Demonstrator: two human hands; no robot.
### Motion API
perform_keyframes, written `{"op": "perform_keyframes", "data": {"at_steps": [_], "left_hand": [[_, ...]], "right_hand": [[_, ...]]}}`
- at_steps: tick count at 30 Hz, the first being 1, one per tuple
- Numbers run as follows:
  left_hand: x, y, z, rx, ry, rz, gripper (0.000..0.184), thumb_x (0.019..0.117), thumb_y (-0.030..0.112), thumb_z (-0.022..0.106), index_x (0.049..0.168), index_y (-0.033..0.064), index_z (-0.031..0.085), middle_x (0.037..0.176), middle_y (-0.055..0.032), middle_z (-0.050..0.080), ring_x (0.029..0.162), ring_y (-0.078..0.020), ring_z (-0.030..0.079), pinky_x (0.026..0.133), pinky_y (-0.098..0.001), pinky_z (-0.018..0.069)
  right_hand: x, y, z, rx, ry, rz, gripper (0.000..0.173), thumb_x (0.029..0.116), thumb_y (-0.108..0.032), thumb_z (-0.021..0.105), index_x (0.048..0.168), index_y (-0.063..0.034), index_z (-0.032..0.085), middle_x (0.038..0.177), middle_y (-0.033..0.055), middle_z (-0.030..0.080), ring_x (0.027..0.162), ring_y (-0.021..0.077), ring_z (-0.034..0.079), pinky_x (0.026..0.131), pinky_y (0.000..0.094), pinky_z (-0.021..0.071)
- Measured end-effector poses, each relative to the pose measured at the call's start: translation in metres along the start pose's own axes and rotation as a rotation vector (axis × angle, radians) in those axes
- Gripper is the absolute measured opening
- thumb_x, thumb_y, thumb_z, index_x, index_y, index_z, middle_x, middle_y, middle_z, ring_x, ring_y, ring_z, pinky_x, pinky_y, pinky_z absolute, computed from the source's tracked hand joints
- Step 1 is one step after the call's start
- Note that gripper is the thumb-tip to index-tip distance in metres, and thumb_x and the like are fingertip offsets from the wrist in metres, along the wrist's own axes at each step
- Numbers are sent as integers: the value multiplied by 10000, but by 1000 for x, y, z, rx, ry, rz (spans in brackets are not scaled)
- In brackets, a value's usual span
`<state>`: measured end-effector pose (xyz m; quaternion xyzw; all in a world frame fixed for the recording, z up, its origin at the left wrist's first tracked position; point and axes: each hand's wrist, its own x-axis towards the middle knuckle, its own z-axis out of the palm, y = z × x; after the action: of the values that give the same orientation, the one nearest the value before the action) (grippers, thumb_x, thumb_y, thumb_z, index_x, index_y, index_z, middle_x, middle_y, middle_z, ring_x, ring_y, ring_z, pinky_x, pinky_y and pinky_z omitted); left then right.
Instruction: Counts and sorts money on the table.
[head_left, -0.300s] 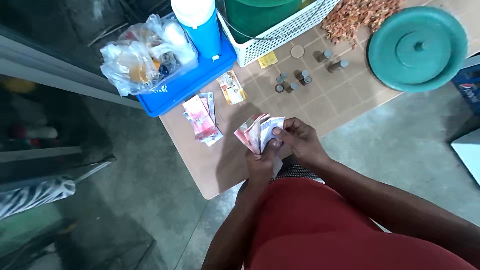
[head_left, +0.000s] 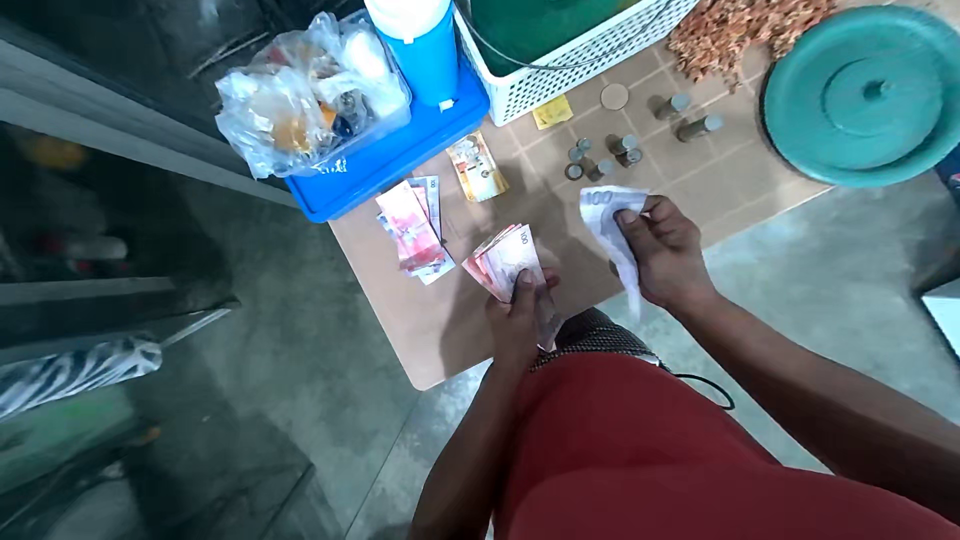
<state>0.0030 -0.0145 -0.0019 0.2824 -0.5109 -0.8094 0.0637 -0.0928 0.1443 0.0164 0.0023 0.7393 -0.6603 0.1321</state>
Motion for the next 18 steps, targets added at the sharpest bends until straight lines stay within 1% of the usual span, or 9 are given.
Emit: {"op": "perform_keyframes", "data": {"at_steps": [2, 5, 7, 9, 10, 12, 14, 16, 18], "left_hand": [[2, 0, 3, 0, 22, 17, 146, 1018, 34, 534, 1095, 3, 654, 934, -66, 762, 858, -157, 743, 818, -348, 621], [4, -1, 8, 47, 82, 64, 92, 961, -5, 625, 1006, 32, 695, 834, 11, 723, 777, -60, 692, 744, -264, 596], [5, -2, 11, 67, 94, 80, 105, 947, -37, 617, 986, 33, 685, 808, 30, 708, 754, -35, 678, 722, -244, 588], [5, -4, 12, 86, 82, 87, 130, 938, -68, 594, 972, 29, 675, 793, 39, 697, 744, -22, 667, 711, -234, 582], [5, -5, 13, 95, 77, 91, 138, 931, -78, 588, 948, 31, 672, 766, 43, 686, 717, -15, 656, 689, -227, 575], [4, -6, 14, 117, 66, 71, 148, 932, -87, 579, 908, 34, 660, 712, 54, 652, 661, -2, 623, 646, -206, 552], [3, -5, 14, 124, 51, 31, 142, 930, -85, 577, 899, 34, 648, 675, 56, 631, 619, -6, 607, 621, -206, 545], [3, -4, 13, 137, 36, -6, 106, 926, -72, 599, 912, 23, 645, 678, 40, 645, 620, -19, 625, 627, -218, 560], [4, -3, 8, 184, 14, -9, 48, 958, 0, 631, 999, -3, 655, 791, 5, 695, 735, -41, 675, 722, -247, 590]], "right_hand": [[-6, 1, 7, -49, -81, -38, 106, 1058, -171, 552, 1143, -116, 585, 833, -99, 649, 684, -25, 631, 627, 181, 570], [-11, 6, 23, 37, -148, 35, 114, 1005, -146, 639, 1107, -112, 603, 819, -75, 679, 689, 4, 658, 647, 200, 588], [-10, 7, 31, 107, -166, 120, 132, 980, -127, 670, 1100, -116, 617, 825, -61, 688, 697, 16, 662, 652, 204, 585], [-7, 7, 35, 151, -188, 207, 117, 978, -137, 681, 1089, -115, 654, 840, -48, 706, 712, 27, 669, 661, 214, 583], [-5, 8, 35, 172, -197, 240, 107, 978, -133, 681, 1084, -112, 678, 854, -46, 717, 728, 28, 674, 678, 219, 586], [-2, 10, 36, 221, -207, 267, 99, 975, -99, 676, 1067, -109, 712, 879, -47, 732, 757, 28, 680, 709, 222, 592], [-2, 13, 37, 261, -204, 283, 105, 974, -67, 669, 1055, -107, 723, 884, -42, 736, 764, 31, 682, 716, 224, 592], [-2, 17, 36, 283, -192, 295, 122, 982, -55, 651, 1075, -105, 712, 894, -39, 735, 775, 36, 685, 724, 230, 595], [2, 21, 28, 249, -166, 310, 129, 1006, -76, 620, 1120, -104, 674, 908, -38, 724, 778, 42, 685, 726, 247, 600]]}}
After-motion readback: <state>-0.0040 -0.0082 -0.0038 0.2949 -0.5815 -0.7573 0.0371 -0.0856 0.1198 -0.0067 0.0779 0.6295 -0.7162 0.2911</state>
